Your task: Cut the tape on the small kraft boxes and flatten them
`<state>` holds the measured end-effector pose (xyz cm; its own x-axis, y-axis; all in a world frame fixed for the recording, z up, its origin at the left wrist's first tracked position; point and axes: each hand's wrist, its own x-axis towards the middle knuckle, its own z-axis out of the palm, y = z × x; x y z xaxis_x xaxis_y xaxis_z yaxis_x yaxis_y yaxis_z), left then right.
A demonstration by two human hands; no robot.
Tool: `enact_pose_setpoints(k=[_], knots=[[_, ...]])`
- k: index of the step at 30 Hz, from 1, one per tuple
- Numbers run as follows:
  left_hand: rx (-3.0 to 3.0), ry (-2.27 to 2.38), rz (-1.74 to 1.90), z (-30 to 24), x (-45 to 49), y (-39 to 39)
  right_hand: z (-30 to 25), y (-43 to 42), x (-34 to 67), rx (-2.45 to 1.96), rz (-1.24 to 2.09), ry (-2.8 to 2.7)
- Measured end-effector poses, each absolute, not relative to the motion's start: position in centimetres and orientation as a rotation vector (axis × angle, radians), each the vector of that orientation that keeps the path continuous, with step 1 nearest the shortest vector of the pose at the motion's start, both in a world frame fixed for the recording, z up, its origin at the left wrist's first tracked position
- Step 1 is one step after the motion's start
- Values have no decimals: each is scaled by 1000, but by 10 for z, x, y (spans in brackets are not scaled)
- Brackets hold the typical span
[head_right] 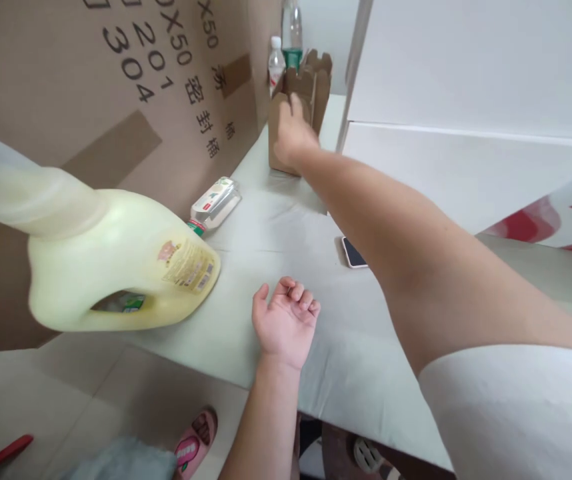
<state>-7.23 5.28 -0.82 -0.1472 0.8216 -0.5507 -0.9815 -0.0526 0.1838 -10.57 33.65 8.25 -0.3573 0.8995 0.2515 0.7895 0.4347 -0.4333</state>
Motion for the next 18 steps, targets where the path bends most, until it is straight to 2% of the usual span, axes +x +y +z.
enact_pose_setpoints(k=[4, 8, 14, 18], knots=[[-372, 616, 1630, -12, -81, 60, 96, 365, -109, -1607, 257, -2224], [-366, 608, 1619, -11, -82, 63, 94, 357, -98, -1536, 133, -2276], [-230, 665, 1682, -7, -70, 57, 89, 297, -66, -1363, 28, -2290], [-172, 1130, 2041, -12, -68, 54, 84, 225, -7, -1154, 4, -2210]])
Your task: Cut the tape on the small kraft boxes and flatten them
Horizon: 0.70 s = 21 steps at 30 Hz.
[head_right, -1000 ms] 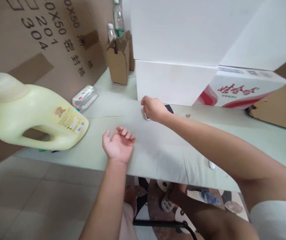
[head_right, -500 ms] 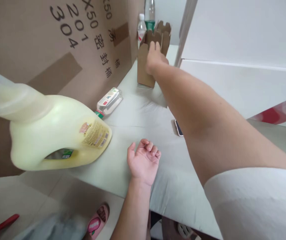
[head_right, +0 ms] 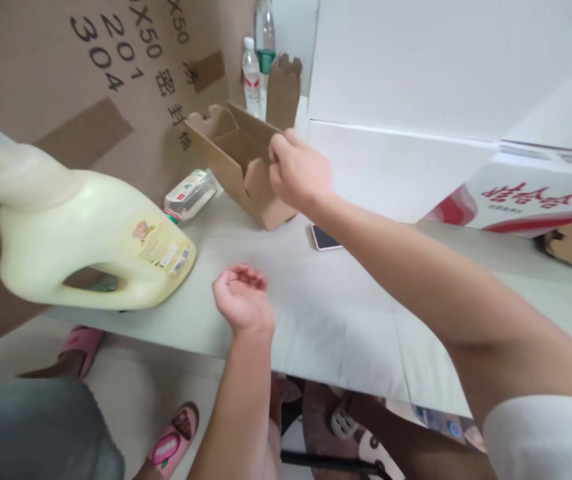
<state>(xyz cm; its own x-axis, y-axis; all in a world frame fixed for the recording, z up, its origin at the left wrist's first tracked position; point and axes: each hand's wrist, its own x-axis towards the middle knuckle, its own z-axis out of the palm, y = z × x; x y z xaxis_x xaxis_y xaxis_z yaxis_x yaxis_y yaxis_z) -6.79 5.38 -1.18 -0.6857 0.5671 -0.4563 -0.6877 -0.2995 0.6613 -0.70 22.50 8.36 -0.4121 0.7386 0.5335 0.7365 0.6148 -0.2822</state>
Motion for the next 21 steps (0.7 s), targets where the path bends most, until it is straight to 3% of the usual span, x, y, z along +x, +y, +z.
enact_pose_setpoints(k=[5, 10, 14, 21], knots=[[64, 1459, 2287, -14, -81, 47, 83, 100, 110, -853, -31, -1997], [765, 1110, 2123, -11, -68, 38, 62, 4, 209, -952, 35, -1770], [1049, 860, 1871, -6, -36, 32, 23, -11, 245, -981, 126, -1570], [1358, 988, 1806, -5, -23, 36, -9, 2, 257, -1067, 135, -1685]])
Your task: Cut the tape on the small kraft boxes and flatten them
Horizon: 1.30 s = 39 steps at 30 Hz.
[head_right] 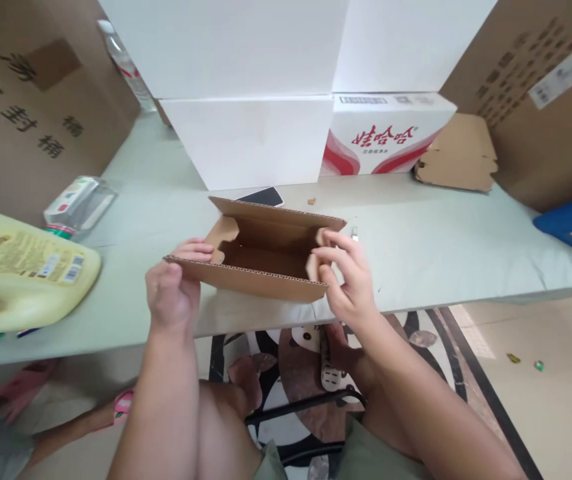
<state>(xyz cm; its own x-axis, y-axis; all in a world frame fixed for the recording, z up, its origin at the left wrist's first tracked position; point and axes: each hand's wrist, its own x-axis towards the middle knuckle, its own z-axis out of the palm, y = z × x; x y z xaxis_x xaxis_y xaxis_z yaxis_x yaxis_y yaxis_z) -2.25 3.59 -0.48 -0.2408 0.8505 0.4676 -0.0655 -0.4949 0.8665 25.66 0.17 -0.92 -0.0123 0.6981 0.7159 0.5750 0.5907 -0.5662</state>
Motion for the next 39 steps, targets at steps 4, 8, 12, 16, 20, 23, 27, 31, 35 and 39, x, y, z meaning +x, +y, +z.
enact_pose_setpoints(k=[4, 8, 12, 16, 20, 23, 27, 31, 35, 39], knots=[[1353, 1074, 1801, -8, -20, 38, -12, 5, 258, -1064, 329, -1764], [1348, 1130, 1845, -8, -11, 41, -10, 6, 260, -966, 456, -1749], [1268, 1173, 1867, -9, -7, 45, -12, 2, 256, -1043, 498, -1662], [1267, 1224, 1798, -12, -6, 45, -19, -2, 252, -1123, 562, -1499], [1378, 1115, 1731, -15, -4, 43, -19, 2, 255, -1159, 474, -1443], [1426, 1064, 1677, -14, -7, 39, -17, 7, 260, -1131, 503, -1480], [1472, 1104, 1635, -10, -17, 36, -14, 7, 266, -1052, 471, -1583], [1668, 1167, 1552, -3, -21, 35, -10, 7, 270, -1020, 415, -1750], [1665, 1223, 1513, -1, -23, 40, -24, 12, 274, -1070, 492, -1641], [1392, 1281, 1699, -9, -38, 49, -51, 18, 277, -1210, 673, -1336]])
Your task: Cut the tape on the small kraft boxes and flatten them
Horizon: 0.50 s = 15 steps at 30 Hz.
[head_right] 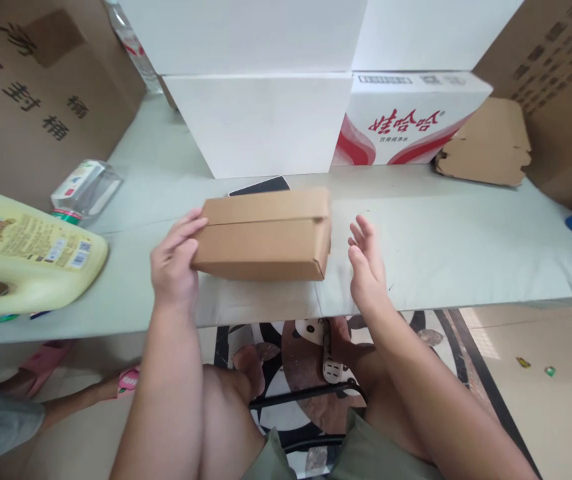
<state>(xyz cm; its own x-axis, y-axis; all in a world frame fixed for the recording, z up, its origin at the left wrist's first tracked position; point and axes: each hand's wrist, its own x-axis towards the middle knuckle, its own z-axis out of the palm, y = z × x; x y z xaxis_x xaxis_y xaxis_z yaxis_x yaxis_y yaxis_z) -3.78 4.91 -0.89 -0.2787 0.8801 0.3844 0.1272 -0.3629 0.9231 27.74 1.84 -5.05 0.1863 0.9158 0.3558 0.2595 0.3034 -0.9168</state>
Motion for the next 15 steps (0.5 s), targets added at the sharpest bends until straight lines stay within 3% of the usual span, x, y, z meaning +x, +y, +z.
enact_pose_setpoints(k=[6, 15], knots=[[968, 1330, 1723, -23, -38, 56, -52, 16, 256, -1134, 1000, -1611], [1010, 1142, 1321, -36, -12, 48, -37, 10, 245, -1073, 674, -1734]])
